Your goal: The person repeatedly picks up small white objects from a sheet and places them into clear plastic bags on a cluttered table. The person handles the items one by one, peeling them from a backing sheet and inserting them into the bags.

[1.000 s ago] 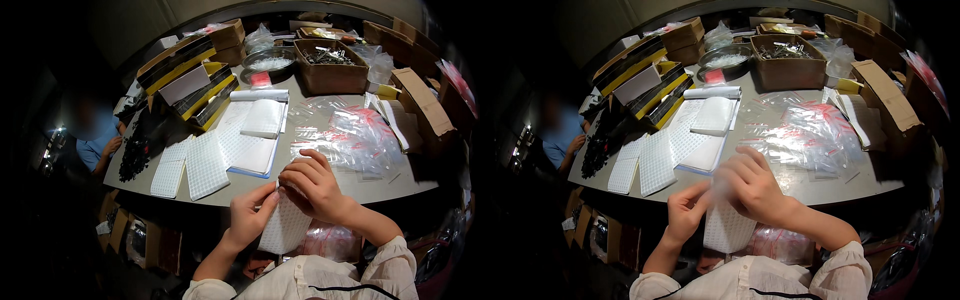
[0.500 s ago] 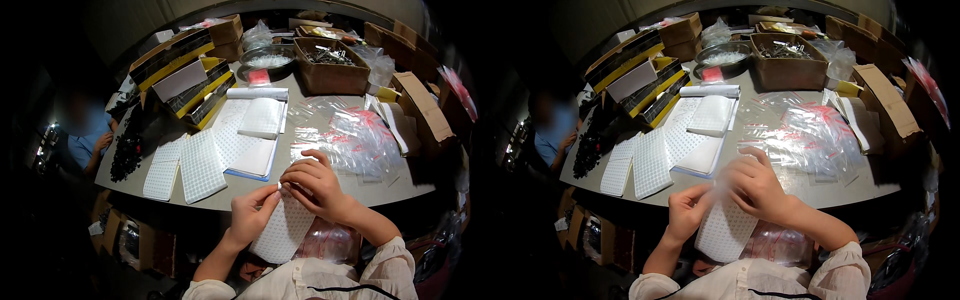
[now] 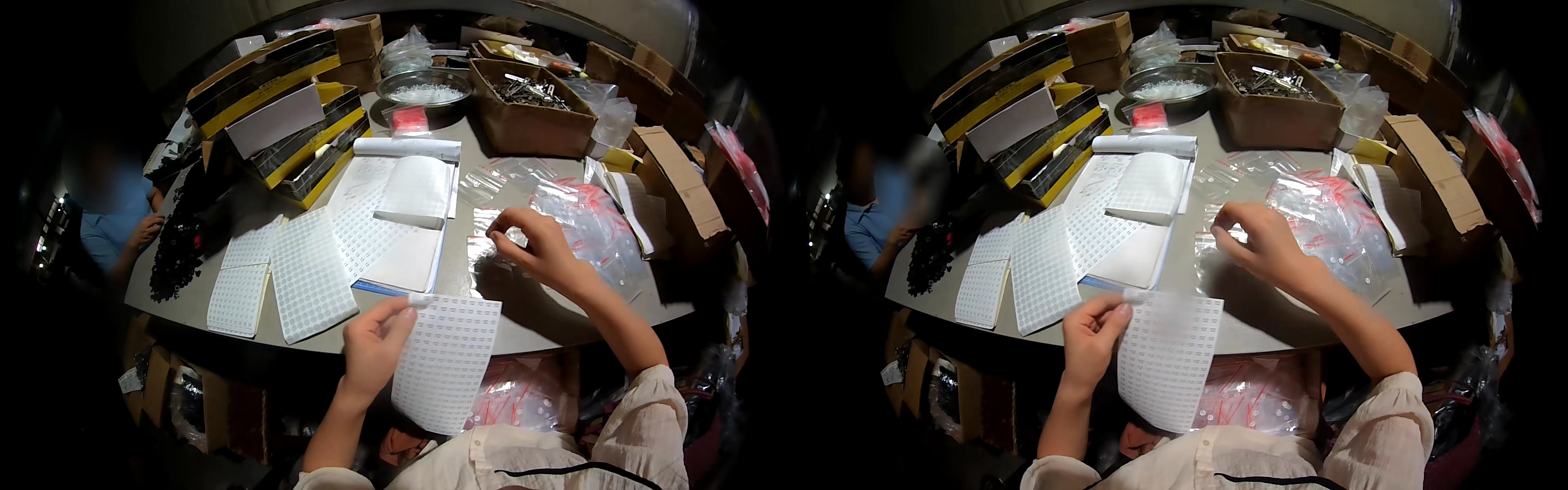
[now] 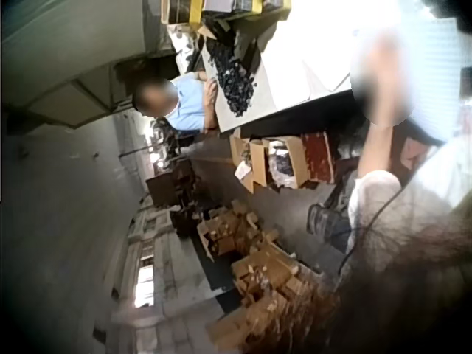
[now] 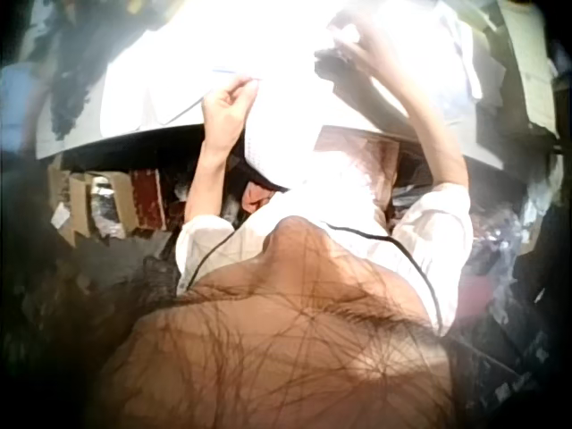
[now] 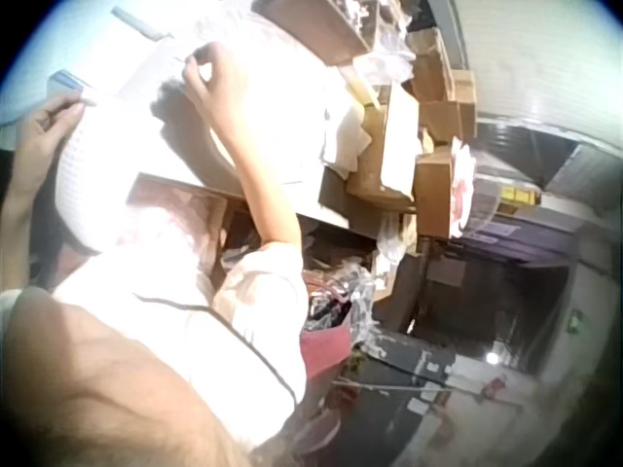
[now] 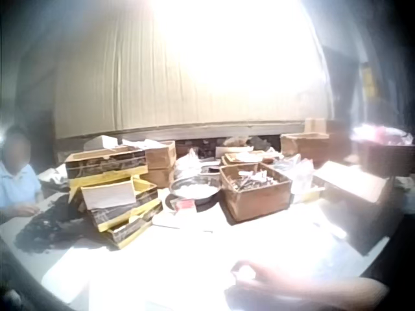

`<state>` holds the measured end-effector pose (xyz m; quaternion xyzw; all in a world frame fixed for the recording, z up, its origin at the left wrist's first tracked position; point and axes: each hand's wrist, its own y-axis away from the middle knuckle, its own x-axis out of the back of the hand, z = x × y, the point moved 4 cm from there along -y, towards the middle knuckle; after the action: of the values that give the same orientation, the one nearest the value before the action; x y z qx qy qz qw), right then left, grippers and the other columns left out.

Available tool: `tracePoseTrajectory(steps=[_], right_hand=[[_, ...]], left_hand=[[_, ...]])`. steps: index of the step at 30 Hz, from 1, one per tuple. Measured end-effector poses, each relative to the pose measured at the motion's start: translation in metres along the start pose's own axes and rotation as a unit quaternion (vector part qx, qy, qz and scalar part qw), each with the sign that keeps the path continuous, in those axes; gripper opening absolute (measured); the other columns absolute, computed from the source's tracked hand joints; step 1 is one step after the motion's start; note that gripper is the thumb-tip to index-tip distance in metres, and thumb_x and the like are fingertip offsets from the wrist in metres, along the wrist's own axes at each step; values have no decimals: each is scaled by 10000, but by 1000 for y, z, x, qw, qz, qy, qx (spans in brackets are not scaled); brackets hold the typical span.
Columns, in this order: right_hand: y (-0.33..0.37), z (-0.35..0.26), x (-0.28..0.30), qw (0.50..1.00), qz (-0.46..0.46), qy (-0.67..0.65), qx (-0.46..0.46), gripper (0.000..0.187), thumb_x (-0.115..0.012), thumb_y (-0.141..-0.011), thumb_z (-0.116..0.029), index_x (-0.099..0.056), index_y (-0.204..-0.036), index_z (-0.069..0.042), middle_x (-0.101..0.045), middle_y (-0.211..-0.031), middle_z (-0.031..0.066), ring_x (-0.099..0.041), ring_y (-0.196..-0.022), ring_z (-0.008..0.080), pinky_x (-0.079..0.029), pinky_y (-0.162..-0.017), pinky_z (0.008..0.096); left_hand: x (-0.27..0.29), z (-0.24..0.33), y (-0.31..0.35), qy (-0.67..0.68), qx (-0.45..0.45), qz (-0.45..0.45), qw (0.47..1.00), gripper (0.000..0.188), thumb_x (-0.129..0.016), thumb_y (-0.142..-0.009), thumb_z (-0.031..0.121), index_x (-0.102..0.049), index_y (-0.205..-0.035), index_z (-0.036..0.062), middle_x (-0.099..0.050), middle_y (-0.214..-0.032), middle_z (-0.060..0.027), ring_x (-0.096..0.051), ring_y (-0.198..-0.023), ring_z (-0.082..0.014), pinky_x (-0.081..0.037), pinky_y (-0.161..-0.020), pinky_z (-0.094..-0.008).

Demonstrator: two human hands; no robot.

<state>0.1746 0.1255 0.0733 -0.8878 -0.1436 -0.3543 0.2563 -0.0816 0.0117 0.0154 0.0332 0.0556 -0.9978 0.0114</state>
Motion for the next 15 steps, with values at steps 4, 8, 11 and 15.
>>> tracePoseTrajectory(steps=[4,8,11,15], right_hand=[[19,28,-14,985,-79,130,86,157,-752,-866,-138,-650,-962,-68,-674,-898,136,-654,-893,358,-534,-827,456],[21,6,-12,980,-91,112,140,180,-760,-860,-72,-671,-1016,-58,-687,-916,128,-661,-869,346,-534,-794,437],[-2,27,-10,974,-7,156,163,210,-758,-812,-36,-661,-998,-51,-686,-924,123,-655,-877,337,-526,-804,422],[-26,43,-14,941,18,248,228,200,-742,-794,-25,-647,-969,-46,-687,-940,118,-649,-924,320,-523,-856,408]], left_hand=[[26,8,0,49,-22,33,998,189,-642,-1010,9,-709,-1156,-90,-745,-894,-52,-644,-769,-53,-498,-689,-194],[74,32,-15,99,-43,152,982,141,-669,-983,28,-708,-1078,-69,-628,-798,36,-512,-677,-21,-362,-603,-168],[106,65,-44,156,-68,142,975,156,-637,-1005,57,-691,-1096,-59,-722,-970,-69,-671,-844,-103,-542,-796,-228],[172,67,-106,89,-99,157,979,219,-614,-1029,78,-686,-1158,-84,-736,-1029,-101,-696,-885,-129,-555,-821,-252]])
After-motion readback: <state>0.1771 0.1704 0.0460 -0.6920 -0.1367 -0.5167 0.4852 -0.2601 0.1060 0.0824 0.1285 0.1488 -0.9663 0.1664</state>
